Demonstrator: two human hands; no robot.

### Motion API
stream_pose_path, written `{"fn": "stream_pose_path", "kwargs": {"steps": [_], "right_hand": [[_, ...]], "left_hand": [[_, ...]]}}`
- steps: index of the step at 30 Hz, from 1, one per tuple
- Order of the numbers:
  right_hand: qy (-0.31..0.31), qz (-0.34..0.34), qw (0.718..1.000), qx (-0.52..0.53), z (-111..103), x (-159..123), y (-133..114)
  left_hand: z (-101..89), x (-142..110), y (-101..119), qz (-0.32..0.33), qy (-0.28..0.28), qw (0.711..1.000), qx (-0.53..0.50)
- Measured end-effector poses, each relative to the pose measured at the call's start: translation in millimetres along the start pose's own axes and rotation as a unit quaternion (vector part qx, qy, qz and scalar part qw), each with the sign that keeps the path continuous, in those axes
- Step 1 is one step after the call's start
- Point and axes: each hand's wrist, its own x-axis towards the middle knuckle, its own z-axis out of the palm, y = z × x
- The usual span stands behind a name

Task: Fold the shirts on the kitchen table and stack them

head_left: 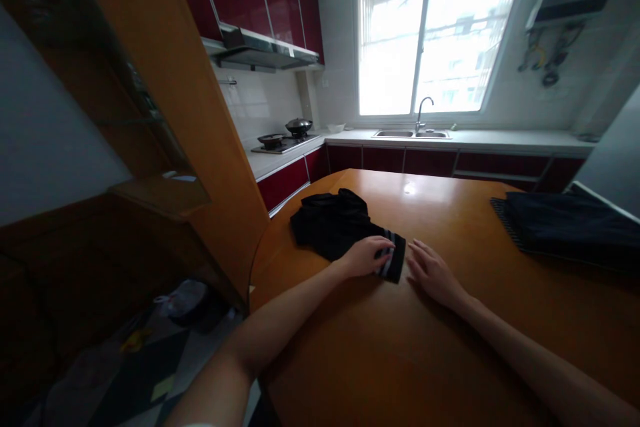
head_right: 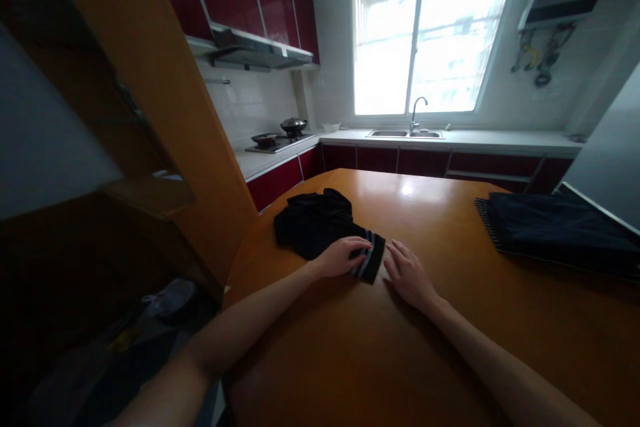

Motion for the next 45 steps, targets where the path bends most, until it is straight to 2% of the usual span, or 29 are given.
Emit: {"fn": "stream_pose_path", "kwargs": {"steps": [2,3,4,7,10,13,19,25,31,35,40,43,45], "right_hand": [[-0.014,-0.050,0.999,0.001,-3,-1,-4],[-0.028,-0.072,0.997,-0.002,-4,-2,-6],[-0.045,-0.091,0.995,-0.004,-6,-3,-9],[-0.106,-0.124,0.987,-0.004,-8,-4,-15],[-0.134,-0.133,0.982,0.002,-9,-5,-19],[-0.132,-0.131,0.983,0.010,-11,-5,-21],[-0.127,-0.135,0.983,0.013,-12,-6,-22],[-0.129,-0.128,0.983,0.009,-12,-6,-22],[-0.130,-0.129,0.983,0.003,-10,-6,-21],[-0.121,-0.132,0.984,0.013,-11,-6,-22],[-0.121,-0.133,0.984,0.012,-11,-6,-20],[-0.111,-0.125,0.986,0.028,-9,-5,-22],[-0.100,-0.112,0.986,0.070,-7,-3,-24]], "left_hand": [[-26.6,-1,-20,-0.125,0.064,0.987,0.073],[-42.0,-4,-34,-0.215,0.101,0.964,0.116],[-57.6,-9,-49,-0.277,0.132,0.942,0.139],[-97.5,-34,-97,-0.402,0.183,0.880,0.175],[-116.8,-60,-136,-0.513,0.202,0.815,0.181],[-120.3,-71,-161,-0.567,0.213,0.777,0.174],[-125.0,-68,-187,-0.598,0.246,0.747,0.155],[-121.4,-73,-196,-0.545,0.248,0.789,0.135],[-119.6,-71,-200,-0.498,0.296,0.811,0.075],[-117.2,-63,-193,-0.455,0.354,0.817,0.027],[-116.1,-56,-173,-0.417,0.404,0.814,-0.014],[-130.7,-38,-159,-0.410,0.423,0.808,-0.015],[-145.7,-11,-144,-0.392,0.430,0.813,-0.003]]}}
